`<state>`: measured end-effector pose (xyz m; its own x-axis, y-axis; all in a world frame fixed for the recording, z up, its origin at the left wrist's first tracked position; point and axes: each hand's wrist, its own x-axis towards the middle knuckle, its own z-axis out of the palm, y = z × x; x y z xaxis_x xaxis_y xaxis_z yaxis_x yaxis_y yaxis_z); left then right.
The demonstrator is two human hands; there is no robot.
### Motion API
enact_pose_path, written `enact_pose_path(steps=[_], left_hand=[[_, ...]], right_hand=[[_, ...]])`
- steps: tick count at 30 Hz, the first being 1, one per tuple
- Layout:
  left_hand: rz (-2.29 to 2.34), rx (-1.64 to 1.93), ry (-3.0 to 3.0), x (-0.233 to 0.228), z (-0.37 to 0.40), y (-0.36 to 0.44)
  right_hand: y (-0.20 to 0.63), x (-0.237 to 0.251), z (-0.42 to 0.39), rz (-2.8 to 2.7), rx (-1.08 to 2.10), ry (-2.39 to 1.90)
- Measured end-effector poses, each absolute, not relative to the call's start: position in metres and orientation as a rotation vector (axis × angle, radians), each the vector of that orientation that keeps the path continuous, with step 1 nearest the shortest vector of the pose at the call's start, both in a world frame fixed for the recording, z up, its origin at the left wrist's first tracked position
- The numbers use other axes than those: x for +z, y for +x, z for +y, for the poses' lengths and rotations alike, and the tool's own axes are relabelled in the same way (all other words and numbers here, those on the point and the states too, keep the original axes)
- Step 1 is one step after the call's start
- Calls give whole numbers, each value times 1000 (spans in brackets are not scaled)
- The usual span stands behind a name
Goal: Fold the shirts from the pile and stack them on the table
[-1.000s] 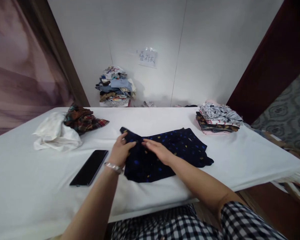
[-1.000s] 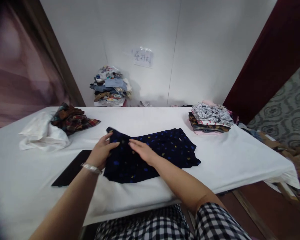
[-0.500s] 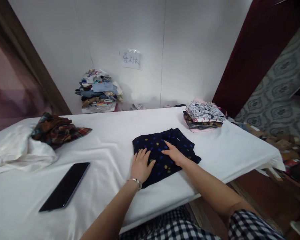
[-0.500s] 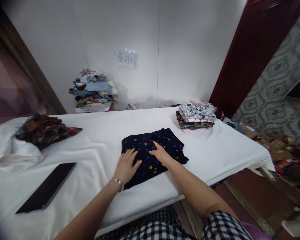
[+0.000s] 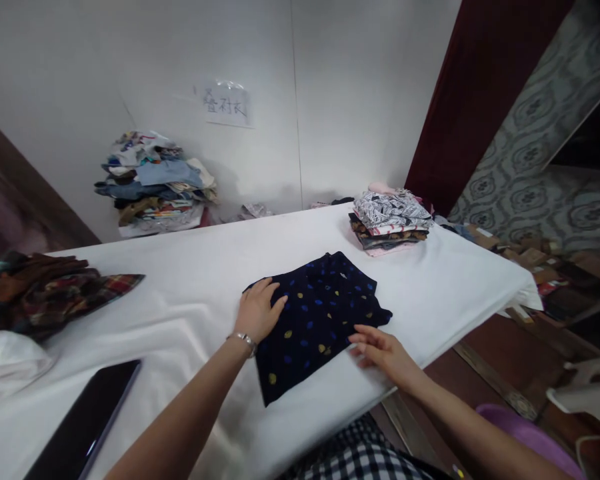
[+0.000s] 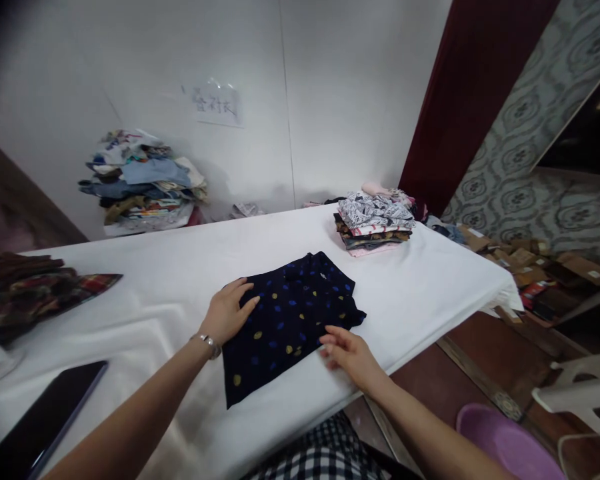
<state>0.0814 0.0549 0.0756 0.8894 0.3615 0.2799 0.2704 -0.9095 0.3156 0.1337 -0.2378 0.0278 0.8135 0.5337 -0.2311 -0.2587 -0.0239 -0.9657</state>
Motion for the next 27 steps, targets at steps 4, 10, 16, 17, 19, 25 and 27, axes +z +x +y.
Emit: enact_pose_path(steps=[4,10,16,17,19,25,27], left_hand=[[345,383,2858,81,65,131],[190,253,2802,84,49,188],[-215,86,2706,91,-21,159],[-266,50,2715,89,-34,150],[-298,-1,2767,83,-54,137],[-94,-103,2846,69,-62,137],[-36,-13,2863,69,-59,138]], right_hand=[[129,40,-269,108,771,-1330],[165,47,-293,110,470,-1555],[195,39,-289,-165,435,-1793],[198,39,-285,-208,464,-1790],[203,39,-275,-299,496,-1776],[213,31,-258,-407,325,-1840],[213,29,-257,-430,297,-1906]])
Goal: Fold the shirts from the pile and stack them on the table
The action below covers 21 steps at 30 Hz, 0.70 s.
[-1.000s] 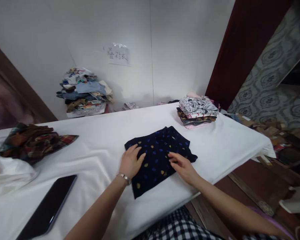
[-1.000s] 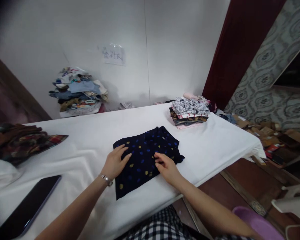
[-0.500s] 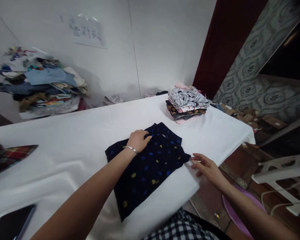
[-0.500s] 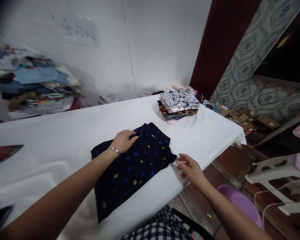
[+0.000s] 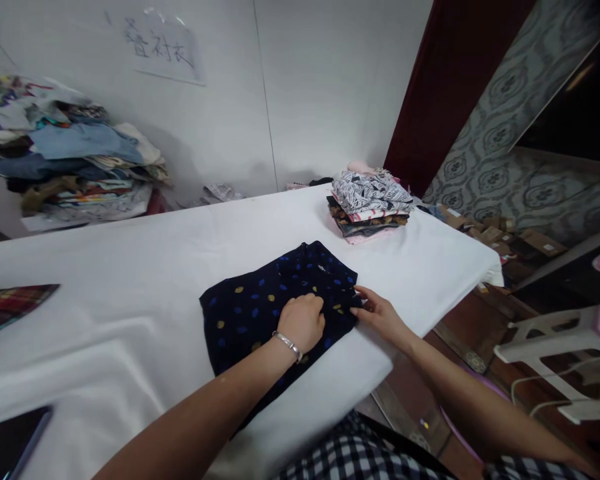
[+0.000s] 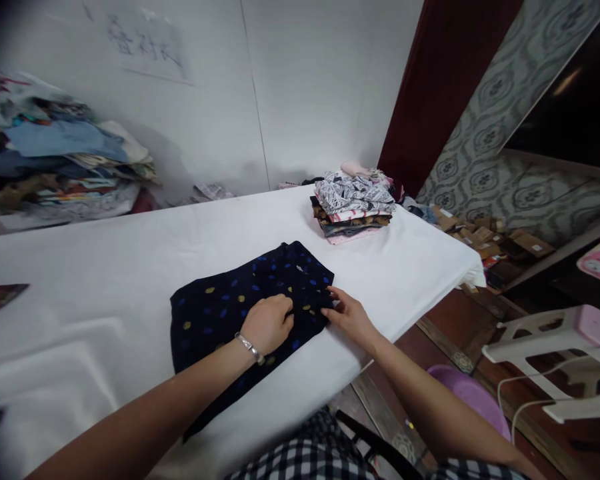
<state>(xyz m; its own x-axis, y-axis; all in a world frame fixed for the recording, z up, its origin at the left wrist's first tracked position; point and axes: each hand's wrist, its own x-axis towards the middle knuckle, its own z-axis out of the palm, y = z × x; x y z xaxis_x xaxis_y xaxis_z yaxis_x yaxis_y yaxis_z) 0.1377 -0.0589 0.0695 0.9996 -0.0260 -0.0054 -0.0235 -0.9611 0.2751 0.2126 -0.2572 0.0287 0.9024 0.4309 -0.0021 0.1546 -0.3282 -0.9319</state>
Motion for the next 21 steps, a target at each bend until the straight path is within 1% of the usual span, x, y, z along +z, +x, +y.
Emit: enact_pose_path(steps=[4,7,9,11,16,18,21], left_hand=[[-12,92,2911,69,-60,133],[-111,98,2904,65,-64,130],[-173,105,2915,62,-67,129],[-167,104,2941,59,-68,129],[20,105,2937,56,-70,130],[33,99,2938,57,-72,130],[8,36,2894,63,-71,132]], right_hand=[[214,29,-256,-609,198,-2150],[222,32,-254,-676,30,-2383],[226,34,-254,-653,-17,-2494],[227,36,-256,-684,1,-2481],[217,37,-260,-772,-79,-2129],[214,31,-259,-961,-85,-2113],[214,16,-256,-1219,-69,-2208]])
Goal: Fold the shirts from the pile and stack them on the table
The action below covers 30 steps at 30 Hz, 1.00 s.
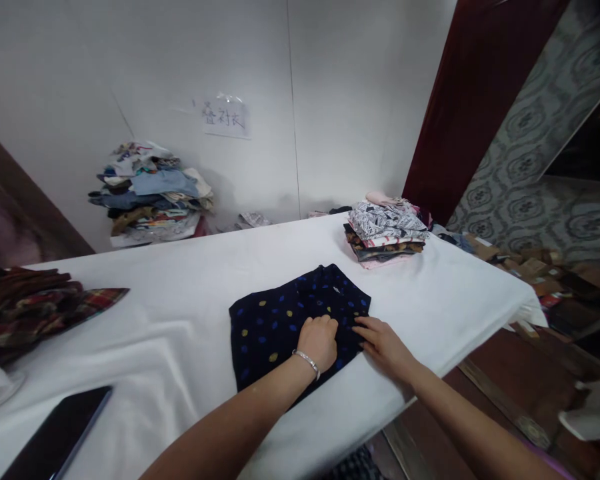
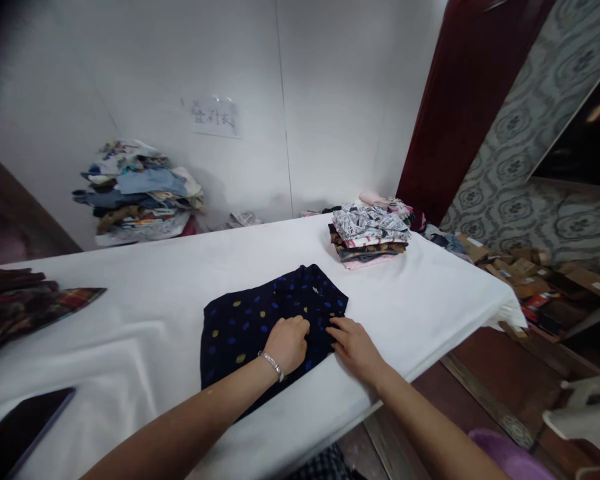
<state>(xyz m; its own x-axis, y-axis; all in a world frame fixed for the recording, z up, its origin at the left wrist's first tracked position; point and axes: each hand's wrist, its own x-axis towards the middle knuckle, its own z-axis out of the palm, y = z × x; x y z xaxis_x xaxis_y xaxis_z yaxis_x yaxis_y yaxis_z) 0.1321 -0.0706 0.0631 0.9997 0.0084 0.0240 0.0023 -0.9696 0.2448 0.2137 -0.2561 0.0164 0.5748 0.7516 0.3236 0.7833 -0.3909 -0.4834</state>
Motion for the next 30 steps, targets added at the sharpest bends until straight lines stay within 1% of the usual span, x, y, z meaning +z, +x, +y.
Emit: enact_pose_path(steps=[3,6,10,12,14,16,21,26,30], left_hand=[[20,49,2806,75,-59,142],[95,105,2793,86,-39,159],[102,-207,2638,92,-15,179],[93,-116,2639,91,-10,187],[145,109,2754,88,-7,195],[235,209,2899,83,-5,203],[336,102,3039,64,2,217],[226,-34,3107,56,3,222],[213,-55,3145,58,-2,220]], right_hand=[[214,8,-256,-1261,-105,-2273],[213,15,-259,-1217,-31,-2243],[228,42,-250,-1038,30,-2130],[247,53,-231,-987,4,-2086],[271,57,-204,-961,7,-2071],[296,56,-173,-916,56,-2133],[342,46,-114,-758,157,-2480],[355,39,-106,-755,114,-2584],[351,36,-113,-756,82,-2632]])
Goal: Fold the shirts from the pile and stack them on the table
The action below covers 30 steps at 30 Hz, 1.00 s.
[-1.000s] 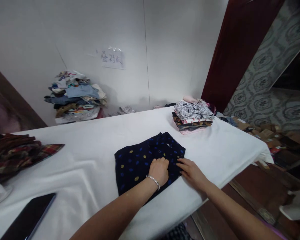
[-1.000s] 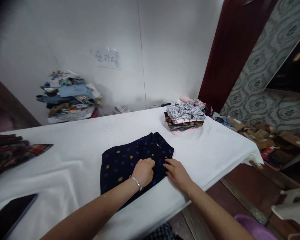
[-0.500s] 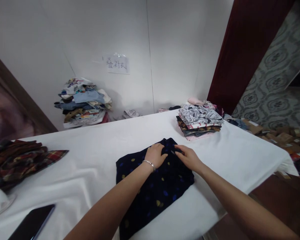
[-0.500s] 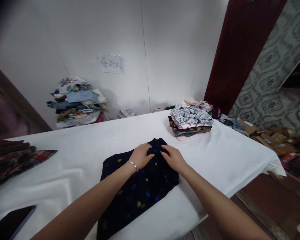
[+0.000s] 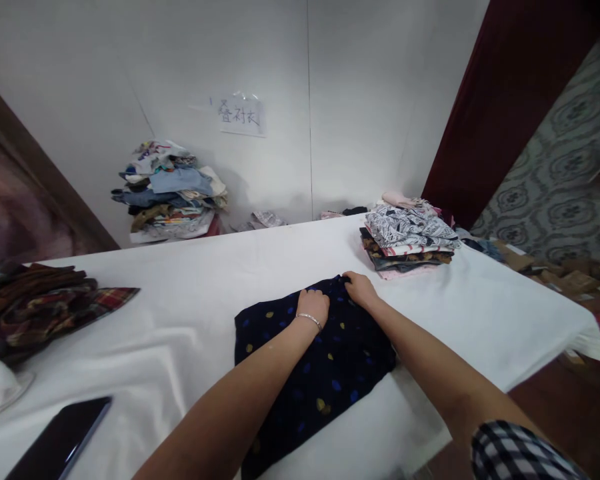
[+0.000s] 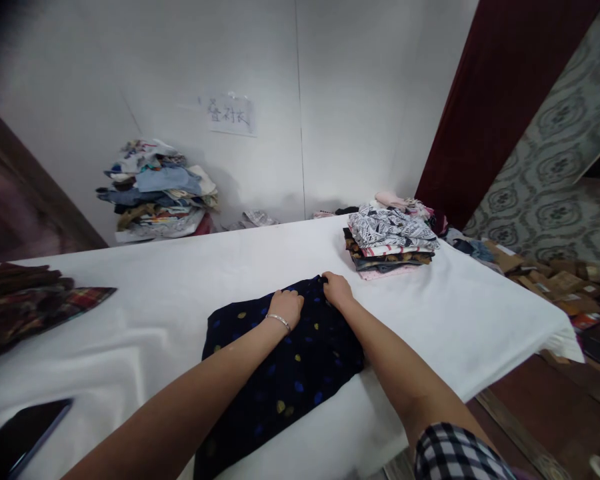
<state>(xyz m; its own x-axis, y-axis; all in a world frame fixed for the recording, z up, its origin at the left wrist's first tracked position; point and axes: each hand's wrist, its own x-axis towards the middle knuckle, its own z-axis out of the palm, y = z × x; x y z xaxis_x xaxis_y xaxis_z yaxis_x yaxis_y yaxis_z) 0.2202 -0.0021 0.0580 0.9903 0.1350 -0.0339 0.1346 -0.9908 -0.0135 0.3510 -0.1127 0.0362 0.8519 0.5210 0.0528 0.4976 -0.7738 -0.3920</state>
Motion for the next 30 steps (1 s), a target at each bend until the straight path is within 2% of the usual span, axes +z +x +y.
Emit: enact_pose_path(steps=[6,9,11,13,15,17,23,27,30], left_hand=[[-199,3,-3148,56,-2,212],[-198,5,-3192,53,-1,210],[-194,28,-3228,53,2,211],[-176,61,-3275,56,7,212],[-175,61,-3321,62,17,211],[-232,13,-3344,69,34,206],[-501,31,-3305,75,89,180],[-490,103,-3299,59,96,174],[-454,84,-3287,45,89,174]], right_hand=[[336,53,-112,-827,-49,-2676],[327,56,-108,-1128,-213,-2578],[321,50,-104,-1376,-108,-2538],[319,42,-101,-1475,124,-2568],[322,40,-101,-1439,309,-2556],[329,49,-107,-1301,361,-2434],[315,95,-187,-773,119,-2031],[247,89,-240,-958,48,-2065],[206,69,-247,-1239,80,-2157]])
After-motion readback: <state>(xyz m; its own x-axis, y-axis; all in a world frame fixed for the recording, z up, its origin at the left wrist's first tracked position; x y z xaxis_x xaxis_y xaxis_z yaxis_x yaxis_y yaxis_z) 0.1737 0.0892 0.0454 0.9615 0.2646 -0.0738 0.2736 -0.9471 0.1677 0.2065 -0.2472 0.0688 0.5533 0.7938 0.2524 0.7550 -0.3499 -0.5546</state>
